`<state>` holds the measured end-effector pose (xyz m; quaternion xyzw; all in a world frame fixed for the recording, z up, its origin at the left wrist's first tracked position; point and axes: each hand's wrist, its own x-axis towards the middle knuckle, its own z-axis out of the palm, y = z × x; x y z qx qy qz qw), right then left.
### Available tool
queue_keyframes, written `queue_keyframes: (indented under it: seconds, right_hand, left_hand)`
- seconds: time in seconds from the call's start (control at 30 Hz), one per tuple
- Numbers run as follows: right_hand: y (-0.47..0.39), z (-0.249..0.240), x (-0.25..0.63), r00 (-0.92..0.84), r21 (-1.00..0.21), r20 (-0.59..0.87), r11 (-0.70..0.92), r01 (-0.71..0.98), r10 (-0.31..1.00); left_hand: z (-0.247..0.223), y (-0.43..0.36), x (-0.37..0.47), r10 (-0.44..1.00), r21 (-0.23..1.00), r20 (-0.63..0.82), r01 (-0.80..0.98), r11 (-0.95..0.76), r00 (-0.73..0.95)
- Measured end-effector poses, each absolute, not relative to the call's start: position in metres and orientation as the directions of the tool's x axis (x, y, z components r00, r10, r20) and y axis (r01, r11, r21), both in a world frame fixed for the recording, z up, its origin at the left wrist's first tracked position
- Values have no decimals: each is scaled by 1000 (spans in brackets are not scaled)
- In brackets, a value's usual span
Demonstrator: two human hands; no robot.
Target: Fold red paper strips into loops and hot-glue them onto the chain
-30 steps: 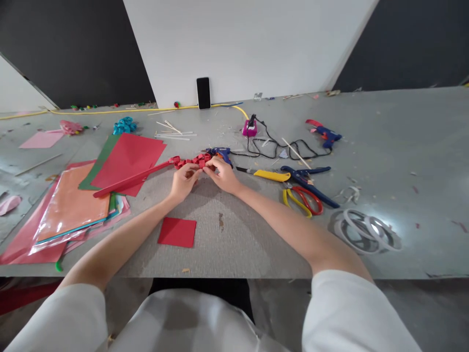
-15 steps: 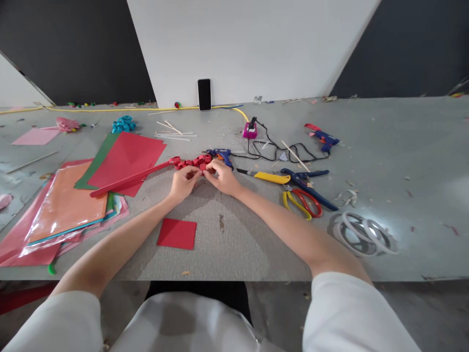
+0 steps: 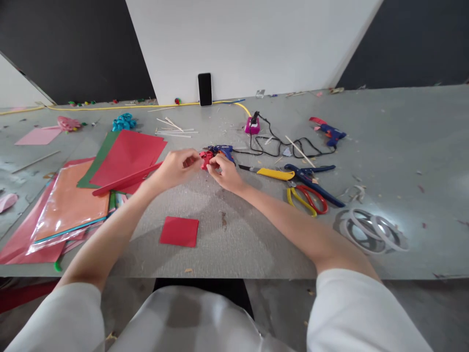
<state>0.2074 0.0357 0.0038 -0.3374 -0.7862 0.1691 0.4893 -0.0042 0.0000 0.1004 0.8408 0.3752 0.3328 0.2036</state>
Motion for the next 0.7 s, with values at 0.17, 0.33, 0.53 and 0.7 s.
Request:
queue_keyframes:
  seconds: [0.17,0.33,0.53,0.7]
  right_hand:
    - [33,5,206,-277,-607,648,701,374,709]
    - [33,5,206,-273,-609,647,698,377,712]
    - [33,3,208,-293,-595,648,707,381,703]
    - [34,2,207,-302,-581,664,727,366,684]
  left_hand:
    - [143,-23,-27,549,521,-173,549,-654,818]
    - [121,-35,-24,479,454,-350,593,-665,805]
    - [102,-50,-9,555,216,-426,676,-705,714]
    - [98,-66,7,580,72,-448,674,-735,681]
